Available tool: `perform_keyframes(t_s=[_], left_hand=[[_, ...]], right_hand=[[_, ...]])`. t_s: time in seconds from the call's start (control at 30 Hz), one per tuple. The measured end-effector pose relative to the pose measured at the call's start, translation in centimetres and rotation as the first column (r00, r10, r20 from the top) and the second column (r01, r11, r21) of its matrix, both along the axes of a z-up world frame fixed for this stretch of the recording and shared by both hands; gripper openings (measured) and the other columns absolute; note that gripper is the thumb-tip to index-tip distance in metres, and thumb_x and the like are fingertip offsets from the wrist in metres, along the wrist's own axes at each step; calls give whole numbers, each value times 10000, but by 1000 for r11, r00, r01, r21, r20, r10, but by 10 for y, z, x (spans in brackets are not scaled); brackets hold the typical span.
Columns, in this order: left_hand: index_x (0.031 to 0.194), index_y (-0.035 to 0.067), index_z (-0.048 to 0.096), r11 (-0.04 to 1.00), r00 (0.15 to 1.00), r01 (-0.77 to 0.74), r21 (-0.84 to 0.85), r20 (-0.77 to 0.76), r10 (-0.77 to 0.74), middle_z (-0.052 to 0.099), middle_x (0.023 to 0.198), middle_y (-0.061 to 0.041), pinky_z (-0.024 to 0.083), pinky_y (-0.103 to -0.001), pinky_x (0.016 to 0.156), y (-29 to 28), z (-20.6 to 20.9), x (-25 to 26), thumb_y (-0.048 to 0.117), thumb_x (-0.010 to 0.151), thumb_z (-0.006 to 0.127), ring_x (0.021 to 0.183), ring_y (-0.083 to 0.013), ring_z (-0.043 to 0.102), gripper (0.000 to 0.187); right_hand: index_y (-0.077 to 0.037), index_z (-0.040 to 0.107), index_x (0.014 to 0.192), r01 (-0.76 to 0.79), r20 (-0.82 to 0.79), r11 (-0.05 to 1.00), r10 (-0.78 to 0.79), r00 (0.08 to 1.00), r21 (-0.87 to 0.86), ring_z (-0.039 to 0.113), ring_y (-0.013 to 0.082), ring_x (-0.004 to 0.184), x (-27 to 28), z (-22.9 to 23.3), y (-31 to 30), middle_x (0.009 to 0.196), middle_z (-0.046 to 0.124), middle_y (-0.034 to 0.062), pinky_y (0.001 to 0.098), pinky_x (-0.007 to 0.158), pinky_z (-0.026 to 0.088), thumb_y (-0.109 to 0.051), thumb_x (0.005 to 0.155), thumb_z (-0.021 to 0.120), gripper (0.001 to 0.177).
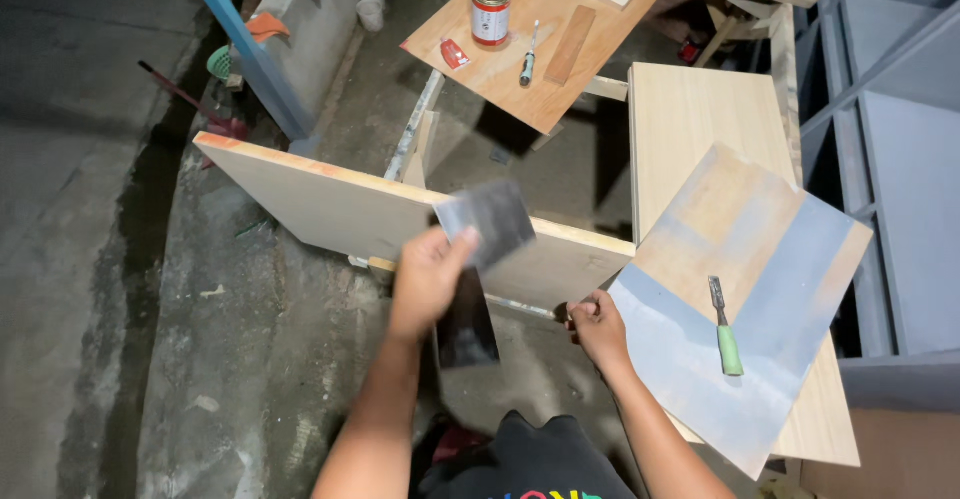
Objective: The person applies wood glue to the edge of a wooden board using a bottle and then spreads the glue with a small metal plate.
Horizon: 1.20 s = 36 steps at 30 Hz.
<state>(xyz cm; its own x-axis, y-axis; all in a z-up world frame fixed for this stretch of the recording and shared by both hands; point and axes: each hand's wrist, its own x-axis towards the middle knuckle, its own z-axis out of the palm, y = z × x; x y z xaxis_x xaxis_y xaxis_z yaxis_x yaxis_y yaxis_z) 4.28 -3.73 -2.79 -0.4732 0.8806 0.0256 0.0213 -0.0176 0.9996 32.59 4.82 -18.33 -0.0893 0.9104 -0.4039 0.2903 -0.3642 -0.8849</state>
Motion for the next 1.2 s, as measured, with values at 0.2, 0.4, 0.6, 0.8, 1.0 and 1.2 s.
perform_keyframes(t_s=[0.2, 0.4, 0.6, 0.8, 1.0, 1.2], left_hand=[[873, 77, 853, 939, 948, 316, -137, 80, -308, 731, 674, 13, 502, -240, 542, -44, -65, 34, 212, 993, 863, 636, -79, 588, 181], [965, 40, 866, 892, 917, 397, -217, 120, -380, 729, 723, -11, 498, -263, 473, -77, -70, 19, 211, 995, 853, 561, -84, 597, 175], [826, 59, 798, 862, 894, 440, -251, 30, -447, 557, 522, -10, 324, -241, 373, -88, -122, -20, 251, 1049, 792, 396, -89, 453, 294], [713, 74, 683, 856, 887, 454, -247, 34, -460, 458, 466, 15, 239, -220, 380, -93, -100, -22, 255, 1072, 758, 380, -58, 335, 409], [746, 77, 703, 859, 887, 461, -222, 92, -452, 515, 441, 10, 252, -189, 380, -86, -89, -19, 215, 1034, 784, 398, -37, 387, 330], [763, 76, 737, 882, 899, 438, -173, 93, -428, 551, 453, 4, 288, -189, 370, -76, -93, -31, 183, 1021, 786, 408, -31, 415, 284]], right_hand=[[49, 560, 1538, 122, 175, 981, -148, 973, 153, 750, 372, 1103, -16, 31, -34, 1352, 712, 285, 504, 860, 649, -126, 1030, 726, 562], [-37, 677, 1433, 166, 175, 893, -259, 950, 418, 716, 320, 1157, -17, -19, -18, 1336, 683, 201, 496, 1000, 573, -260, 1070, 784, 439], [-28, 632, 1480, 161, 211, 889, -272, 939, 429, 591, 468, 1402, -29, -2, -11, 1424, 644, 264, 577, 1154, 505, -414, 1179, 638, 489], [17, 647, 1444, 129, 277, 914, -247, 928, 384, 581, 471, 1438, -25, 1, -12, 1453, 668, 312, 611, 1196, 470, -494, 1184, 613, 574], [10, 656, 1368, 139, 182, 929, -211, 960, 343, 722, 443, 1202, -12, -9, -1, 1324, 713, 326, 499, 920, 661, -469, 1191, 637, 511], [52, 654, 1372, 158, 139, 915, -223, 965, 371, 681, 494, 1253, -11, -18, 2, 1323, 692, 367, 500, 911, 684, -422, 1171, 676, 515]])
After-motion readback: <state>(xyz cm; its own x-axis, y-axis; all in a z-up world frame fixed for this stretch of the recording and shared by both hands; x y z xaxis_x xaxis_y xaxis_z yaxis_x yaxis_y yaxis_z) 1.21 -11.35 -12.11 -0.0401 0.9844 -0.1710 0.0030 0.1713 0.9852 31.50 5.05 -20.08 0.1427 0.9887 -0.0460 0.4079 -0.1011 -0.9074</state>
